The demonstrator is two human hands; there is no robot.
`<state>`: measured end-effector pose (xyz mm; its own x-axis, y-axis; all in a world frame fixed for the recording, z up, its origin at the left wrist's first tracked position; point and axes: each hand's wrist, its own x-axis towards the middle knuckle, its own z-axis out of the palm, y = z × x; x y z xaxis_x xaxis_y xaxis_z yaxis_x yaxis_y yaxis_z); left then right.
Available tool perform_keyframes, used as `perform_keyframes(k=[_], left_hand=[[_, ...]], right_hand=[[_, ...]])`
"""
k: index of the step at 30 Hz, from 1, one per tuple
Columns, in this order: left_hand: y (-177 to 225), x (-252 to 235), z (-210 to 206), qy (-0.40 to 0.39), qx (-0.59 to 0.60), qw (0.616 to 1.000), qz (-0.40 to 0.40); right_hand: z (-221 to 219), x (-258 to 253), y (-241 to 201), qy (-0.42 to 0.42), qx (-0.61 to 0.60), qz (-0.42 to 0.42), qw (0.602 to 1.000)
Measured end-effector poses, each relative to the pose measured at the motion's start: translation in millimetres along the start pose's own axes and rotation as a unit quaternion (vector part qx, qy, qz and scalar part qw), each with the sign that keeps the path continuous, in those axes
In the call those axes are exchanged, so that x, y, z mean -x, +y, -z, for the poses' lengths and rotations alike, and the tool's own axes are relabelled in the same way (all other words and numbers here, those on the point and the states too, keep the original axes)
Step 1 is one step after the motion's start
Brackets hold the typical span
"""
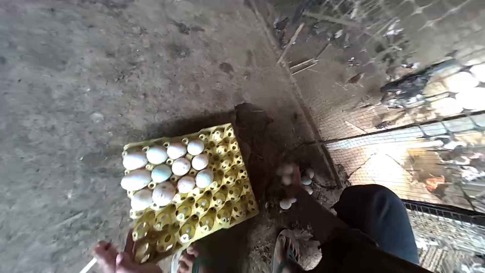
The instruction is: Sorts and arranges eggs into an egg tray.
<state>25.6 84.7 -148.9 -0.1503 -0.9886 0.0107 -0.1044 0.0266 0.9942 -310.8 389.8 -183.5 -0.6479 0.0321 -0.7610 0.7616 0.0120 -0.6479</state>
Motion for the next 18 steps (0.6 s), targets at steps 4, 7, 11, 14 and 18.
perform_keyframes(k=[4,7,11,14,18], left_hand=[[4.8,-1.0,-7.1,0.027,-0.007,1.0,-0.002],[6.1,-1.7,-8.6,0.018,-0.002,1.0,-0.003],[3.6,-1.9,-7.7,0.014,0.004,1.0,-0.007],[-1.5,-3.2,-4.3,0.0,0.002,1.0,-0.024],[-2.5,-4.1,-4.6,0.009,0.013,1.0,-0.024]], right_hand=[[-51.1,9.6,-63.9,-0.183,-0.047,0.093,0.978],[-97.3,23.2,-98.3,-0.283,-0.015,0.198,0.938],[-171.5,52.8,-113.7,-0.264,0.189,0.385,0.864],[-224.9,61.4,-103.9,-0.214,0.374,0.563,0.705],[-254.9,60.6,-80.0,-0.201,0.499,0.585,0.607]])
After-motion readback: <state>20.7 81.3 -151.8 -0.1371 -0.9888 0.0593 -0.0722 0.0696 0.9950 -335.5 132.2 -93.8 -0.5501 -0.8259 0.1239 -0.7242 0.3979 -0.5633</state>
